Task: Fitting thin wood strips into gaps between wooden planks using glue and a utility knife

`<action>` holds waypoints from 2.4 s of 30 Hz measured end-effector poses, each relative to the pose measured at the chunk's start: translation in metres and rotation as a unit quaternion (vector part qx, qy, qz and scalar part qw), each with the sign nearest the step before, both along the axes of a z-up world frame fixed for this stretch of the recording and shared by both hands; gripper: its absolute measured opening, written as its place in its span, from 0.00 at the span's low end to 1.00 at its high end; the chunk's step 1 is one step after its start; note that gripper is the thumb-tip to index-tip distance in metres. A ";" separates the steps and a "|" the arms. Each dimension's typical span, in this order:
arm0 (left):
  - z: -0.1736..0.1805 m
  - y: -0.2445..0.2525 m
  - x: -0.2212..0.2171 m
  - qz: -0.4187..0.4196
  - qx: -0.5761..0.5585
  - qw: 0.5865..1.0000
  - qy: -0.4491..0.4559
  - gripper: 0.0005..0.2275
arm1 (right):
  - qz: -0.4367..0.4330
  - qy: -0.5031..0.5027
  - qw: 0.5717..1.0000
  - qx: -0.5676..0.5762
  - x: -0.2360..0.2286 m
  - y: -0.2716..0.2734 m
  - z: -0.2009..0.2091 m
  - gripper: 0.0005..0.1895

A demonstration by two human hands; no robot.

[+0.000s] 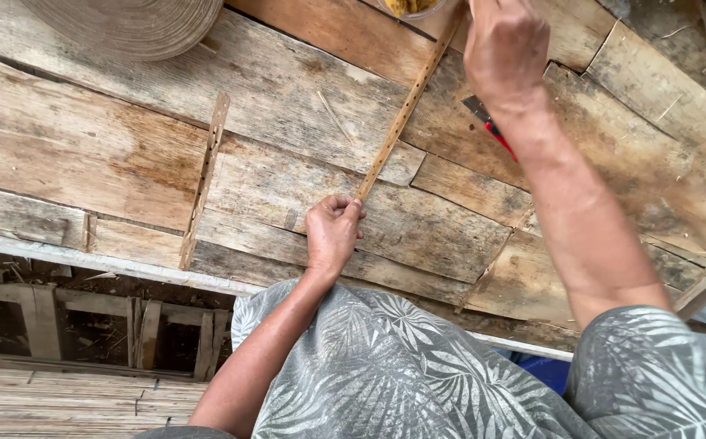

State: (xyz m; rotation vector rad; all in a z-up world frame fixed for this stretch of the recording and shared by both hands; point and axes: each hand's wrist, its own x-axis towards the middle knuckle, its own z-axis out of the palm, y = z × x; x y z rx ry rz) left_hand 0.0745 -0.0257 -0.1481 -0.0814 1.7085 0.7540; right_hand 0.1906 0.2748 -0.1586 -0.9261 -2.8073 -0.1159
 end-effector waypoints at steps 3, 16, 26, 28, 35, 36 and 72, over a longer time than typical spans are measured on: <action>0.003 -0.001 -0.002 -0.020 0.017 1.000 0.016 0.06 | -0.032 0.025 0.997 -0.060 -0.001 -0.032 0.002 0.14; 0.002 -0.005 -0.002 -0.028 0.022 0.999 0.020 0.04 | -0.142 -0.235 0.926 -0.259 -0.019 -0.079 0.004 0.43; 0.002 -0.002 -0.007 -0.035 0.011 0.999 0.005 0.07 | -0.149 -0.239 0.939 -0.198 -0.024 -0.112 0.009 0.37; 0.003 -0.003 -0.008 -0.038 0.014 0.999 0.006 0.07 | -0.151 -0.247 0.936 -0.198 -0.028 -0.118 0.015 0.37; 0.005 -0.005 -0.008 -0.054 0.025 0.998 0.017 0.07 | -0.177 -0.299 0.911 -0.223 -0.009 -0.165 -0.011 0.46; 0.004 -0.006 -0.008 -0.050 0.029 0.998 0.016 0.07 | -0.159 -0.273 0.927 -0.202 -0.006 -0.173 -0.014 0.45; -0.067 -0.036 -0.083 -0.493 0.305 0.530 0.620 0.16 | -0.042 -0.099 0.946 -0.307 0.035 -0.199 -0.019 0.34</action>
